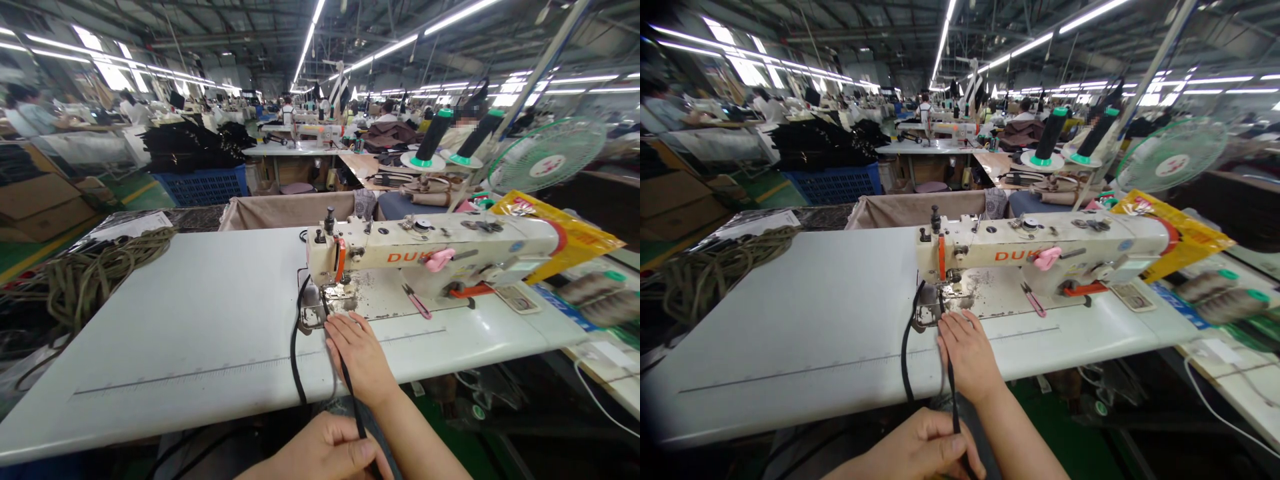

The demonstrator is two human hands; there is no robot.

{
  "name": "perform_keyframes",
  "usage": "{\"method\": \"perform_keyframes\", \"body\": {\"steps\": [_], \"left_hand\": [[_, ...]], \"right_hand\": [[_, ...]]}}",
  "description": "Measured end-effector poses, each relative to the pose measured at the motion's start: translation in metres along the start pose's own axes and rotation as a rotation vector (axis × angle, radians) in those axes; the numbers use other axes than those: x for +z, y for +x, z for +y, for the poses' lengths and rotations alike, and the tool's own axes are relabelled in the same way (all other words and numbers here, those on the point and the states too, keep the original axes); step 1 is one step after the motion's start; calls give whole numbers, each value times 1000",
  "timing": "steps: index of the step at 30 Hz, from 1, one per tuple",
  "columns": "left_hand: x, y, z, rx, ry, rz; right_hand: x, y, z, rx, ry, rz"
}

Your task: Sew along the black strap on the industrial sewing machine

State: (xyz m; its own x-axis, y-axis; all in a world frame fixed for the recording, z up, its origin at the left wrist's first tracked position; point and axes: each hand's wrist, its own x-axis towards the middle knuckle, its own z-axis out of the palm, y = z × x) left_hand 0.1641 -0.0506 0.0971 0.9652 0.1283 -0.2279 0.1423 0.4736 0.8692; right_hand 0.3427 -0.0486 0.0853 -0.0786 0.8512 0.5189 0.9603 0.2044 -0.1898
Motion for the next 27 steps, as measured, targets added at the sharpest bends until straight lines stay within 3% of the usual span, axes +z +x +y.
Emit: {"method": "perform_keyframes", "body": {"steps": [6, 10, 12, 14, 16, 21, 24, 27], "left_hand": [[-17, 1, 14, 121, 643, 159], [-35, 0, 33, 101, 896, 523], [-47, 2, 43, 246, 1061, 708], [-64, 7, 48, 388, 1240, 810], [-84, 13, 45, 434, 1390, 834], [-120, 11, 15, 311, 1554, 814], [-114, -13, -4, 311, 1612, 827], [-98, -54, -27, 391, 1702, 878]], "right_hand": [[1, -1, 1, -4, 24, 25], [3, -3, 3, -19, 23, 37], [4, -2, 4, -27, 25, 49], [4, -1, 4, -32, 28, 63], [3, -1, 4, -35, 28, 65], [1, 0, 5, -55, 14, 59], [2, 0, 5, -50, 17, 50], [3, 0, 6, -31, 26, 32]]}}
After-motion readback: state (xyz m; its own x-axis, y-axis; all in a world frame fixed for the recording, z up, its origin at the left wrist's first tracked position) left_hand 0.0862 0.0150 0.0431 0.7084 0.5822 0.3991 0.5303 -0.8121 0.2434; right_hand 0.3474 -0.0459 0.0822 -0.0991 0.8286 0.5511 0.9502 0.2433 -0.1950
